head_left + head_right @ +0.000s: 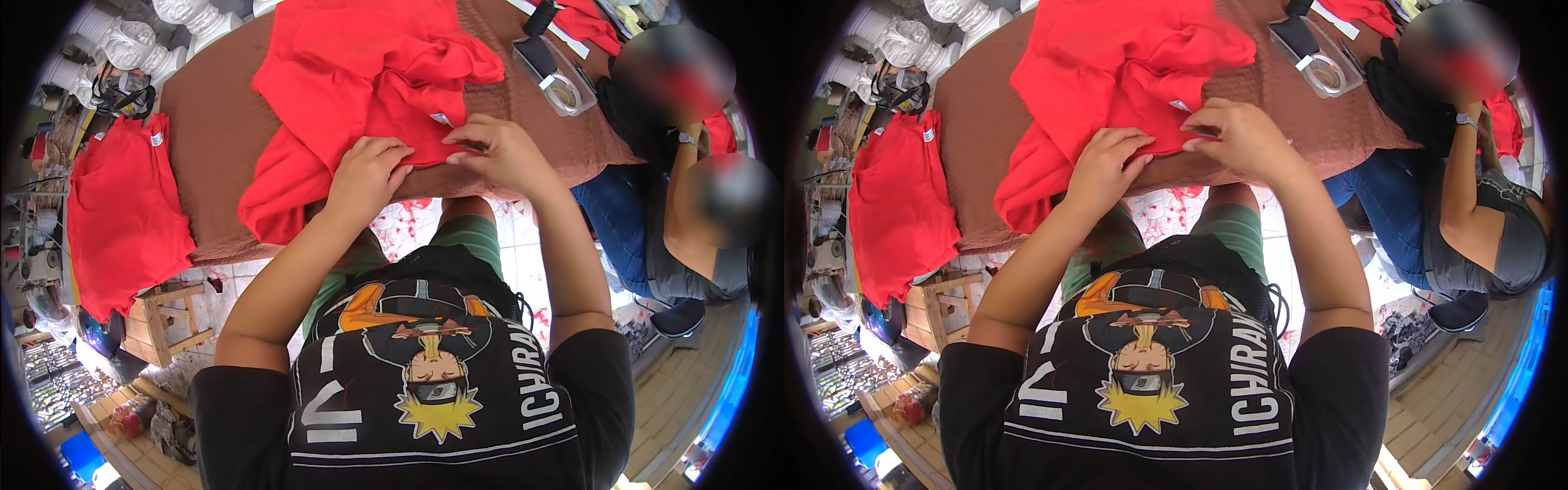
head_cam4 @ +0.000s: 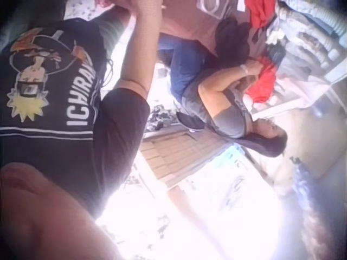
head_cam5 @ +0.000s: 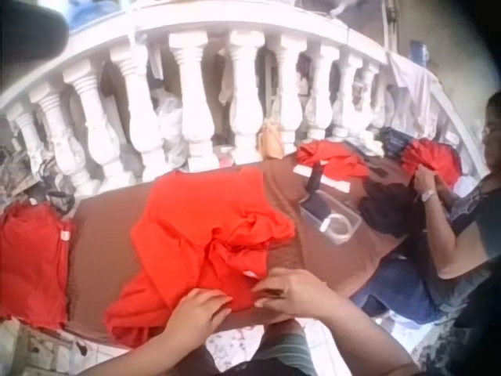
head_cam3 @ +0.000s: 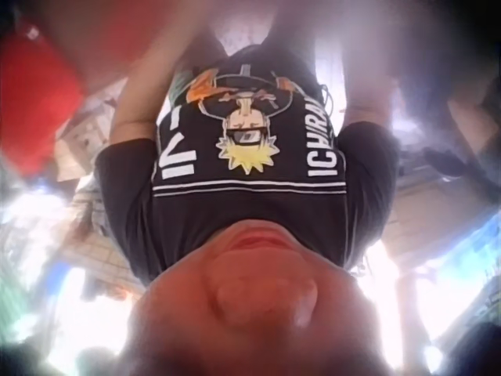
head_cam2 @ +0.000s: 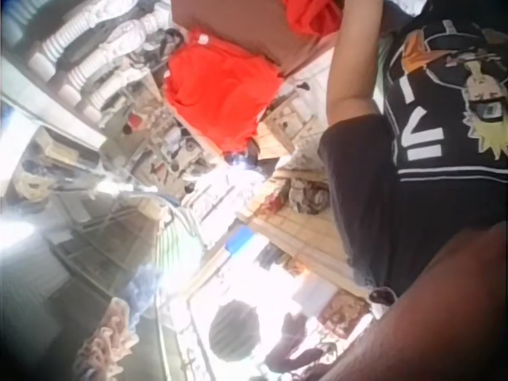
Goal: The person trims loose threads from red shirts using a small pair of shears and folds the shirts on a table.
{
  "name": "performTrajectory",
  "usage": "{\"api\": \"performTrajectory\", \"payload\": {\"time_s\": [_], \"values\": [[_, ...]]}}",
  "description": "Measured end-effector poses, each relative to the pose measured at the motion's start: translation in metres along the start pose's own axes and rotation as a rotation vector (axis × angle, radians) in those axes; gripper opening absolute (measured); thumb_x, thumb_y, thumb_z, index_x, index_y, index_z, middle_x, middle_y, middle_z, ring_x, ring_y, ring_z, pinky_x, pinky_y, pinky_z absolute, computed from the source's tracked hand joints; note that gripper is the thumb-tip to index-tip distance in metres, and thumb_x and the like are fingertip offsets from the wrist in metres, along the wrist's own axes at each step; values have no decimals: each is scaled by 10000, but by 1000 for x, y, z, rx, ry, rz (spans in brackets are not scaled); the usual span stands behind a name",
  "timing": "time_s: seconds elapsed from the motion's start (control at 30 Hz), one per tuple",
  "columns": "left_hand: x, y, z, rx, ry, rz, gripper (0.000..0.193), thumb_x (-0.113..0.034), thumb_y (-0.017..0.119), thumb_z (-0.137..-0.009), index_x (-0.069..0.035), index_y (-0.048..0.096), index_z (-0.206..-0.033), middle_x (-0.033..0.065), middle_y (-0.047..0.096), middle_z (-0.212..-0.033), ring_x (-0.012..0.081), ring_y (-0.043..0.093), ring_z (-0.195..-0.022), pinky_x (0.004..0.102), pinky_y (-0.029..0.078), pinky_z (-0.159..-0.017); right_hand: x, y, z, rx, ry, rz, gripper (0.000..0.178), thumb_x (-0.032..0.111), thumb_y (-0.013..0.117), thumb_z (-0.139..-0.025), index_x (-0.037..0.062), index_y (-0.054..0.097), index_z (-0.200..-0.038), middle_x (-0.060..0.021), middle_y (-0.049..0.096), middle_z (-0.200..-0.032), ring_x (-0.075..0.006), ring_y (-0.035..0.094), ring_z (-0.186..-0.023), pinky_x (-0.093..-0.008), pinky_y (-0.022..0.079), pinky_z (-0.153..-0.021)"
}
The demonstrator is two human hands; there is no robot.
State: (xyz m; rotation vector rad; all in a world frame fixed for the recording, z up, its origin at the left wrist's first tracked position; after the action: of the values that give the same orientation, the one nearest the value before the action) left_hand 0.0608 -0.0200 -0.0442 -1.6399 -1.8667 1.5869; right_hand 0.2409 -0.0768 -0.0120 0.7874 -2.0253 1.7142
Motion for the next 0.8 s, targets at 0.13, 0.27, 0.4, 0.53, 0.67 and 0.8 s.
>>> {"api": "performTrajectory", "payload": {"time_s": [0.13, 0.27, 0.4, 0.53, 0.67, 0.8], "values": [[8, 0, -6, 23, -113, 96, 169, -141, 664, -799, -43, 691, -934, 82, 654, -962, 260, 592, -917, 347, 472, -841, -14, 12, 1, -96, 66, 171, 294, 200, 703, -749, 110, 650, -1023, -105, 603, -1012, -313, 619, -822, -408, 491, -735], [11, -1, -11, 74, -126, 149, 190, -202, 646, -814, -62, 688, -934, 82, 656, -928, 275, 595, -906, 379, 482, -806, -33, 7, 10, -273, 67, 285, 259, 173, 689, -761, 101, 641, -1004, -86, 613, -976, -301, 629, -796, -405, 498, -712], [-9, -1, -17, -18, -132, 271, 237, -170, 666, -802, -70, 642, -1015, 100, 640, -925, 271, 597, -911, 368, 480, -786, -28, -1, 17, -410, 148, 175, 206, 120, 688, -747, 88, 622, -939, -72, 619, -913, -289, 638, -786, -388, 507, -681], [-31, -1, -24, -111, -134, 429, 243, -154, 668, -801, -49, 639, -1018, 103, 635, -977, 269, 595, -927, 359, 478, -796, -3, -3, 31, -509, 81, 67, 200, 90, 694, -736, 79, 608, -916, -76, 617, -893, -292, 635, -769, -372, 506, -649], [-26, 21, -28, 23, 18, 334, 347, -97, 678, -806, -60, 617, -1145, 113, 611, -1140, 175, 623, -925, 300, 485, -836, 2, 9, 49, -343, 70, 146, 182, 139, 706, -754, 53, 614, -886, -88, 615, -878, -308, 625, -738, -376, 497, -629], [-21, 40, -23, 125, -81, 449, 353, -80, 682, -795, -77, 627, -1143, 100, 614, -1137, 167, 628, -885, 276, 504, -776, -7, 8, 60, -218, 146, 76, 200, 211, 692, -787, 21, 639, -821, -109, 621, -833, -331, 611, -730, -387, 482, -630]]}}
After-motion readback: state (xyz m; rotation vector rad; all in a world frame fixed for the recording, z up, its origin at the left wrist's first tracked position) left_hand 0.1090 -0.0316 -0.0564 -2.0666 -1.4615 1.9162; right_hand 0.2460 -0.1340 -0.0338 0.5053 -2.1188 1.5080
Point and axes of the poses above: each hand's wrist, its own z-axis away from the middle knuckle, its own y-axis out of the palm, x = y × z, the point moved 5 cm from there along -z, towards the middle knuckle
